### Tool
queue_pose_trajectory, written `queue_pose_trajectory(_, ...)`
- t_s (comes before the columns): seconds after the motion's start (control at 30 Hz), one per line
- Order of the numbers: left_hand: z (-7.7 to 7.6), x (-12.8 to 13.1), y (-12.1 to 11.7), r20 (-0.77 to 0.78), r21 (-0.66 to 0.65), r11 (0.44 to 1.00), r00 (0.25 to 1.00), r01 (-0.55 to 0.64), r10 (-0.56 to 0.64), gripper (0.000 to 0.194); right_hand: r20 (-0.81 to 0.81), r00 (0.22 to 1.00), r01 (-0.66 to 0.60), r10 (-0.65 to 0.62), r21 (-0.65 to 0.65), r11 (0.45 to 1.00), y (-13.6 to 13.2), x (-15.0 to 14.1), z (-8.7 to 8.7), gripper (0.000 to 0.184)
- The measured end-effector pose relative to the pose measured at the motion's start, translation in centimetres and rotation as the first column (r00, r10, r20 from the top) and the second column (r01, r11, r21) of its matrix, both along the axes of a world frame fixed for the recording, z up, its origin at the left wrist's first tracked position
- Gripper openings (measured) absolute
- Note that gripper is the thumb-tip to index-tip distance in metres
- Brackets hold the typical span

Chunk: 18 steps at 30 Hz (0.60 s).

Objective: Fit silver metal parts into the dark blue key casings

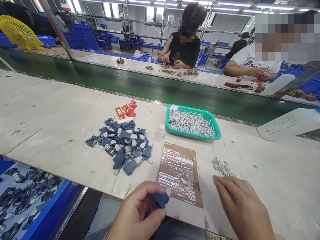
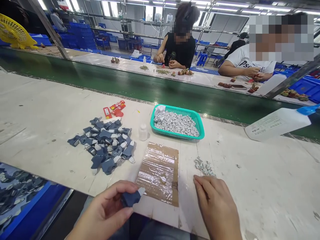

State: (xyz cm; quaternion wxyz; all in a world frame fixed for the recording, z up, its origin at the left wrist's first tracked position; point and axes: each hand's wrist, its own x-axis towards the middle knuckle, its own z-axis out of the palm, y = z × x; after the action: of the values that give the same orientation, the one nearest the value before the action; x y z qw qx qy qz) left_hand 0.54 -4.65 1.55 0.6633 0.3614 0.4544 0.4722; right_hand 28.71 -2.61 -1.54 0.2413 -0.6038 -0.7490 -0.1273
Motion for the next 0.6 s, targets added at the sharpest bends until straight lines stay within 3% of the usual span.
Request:
queue_pose_trajectory(0.2,0.3,0.0,-0.6,-0.028,-0.034,0.999,1.000,0.009,-0.010,0.029,0.162,0.978,-0.140,0.132,0.043,0.989,-0.2,-0.2,0.7,0.027)
queue_pose_trajectory(0.43,1.0,-0.5,-1.1,-0.131,-0.026,1.000,0.991,-0.001,-0.002,0.038,0.303,0.949,-0.081,0.080,-0.008,0.997,-0.4,-0.8,1.6,0.021)
queue_pose_trajectory(0.6,1.3,-0.5,-1.3,0.046,-0.125,0.990,0.997,0.068,-0.062,0.042,0.390,0.914,-0.093,0.108,-0.055,0.994,-0.3,-1.2,2.6,0.027)
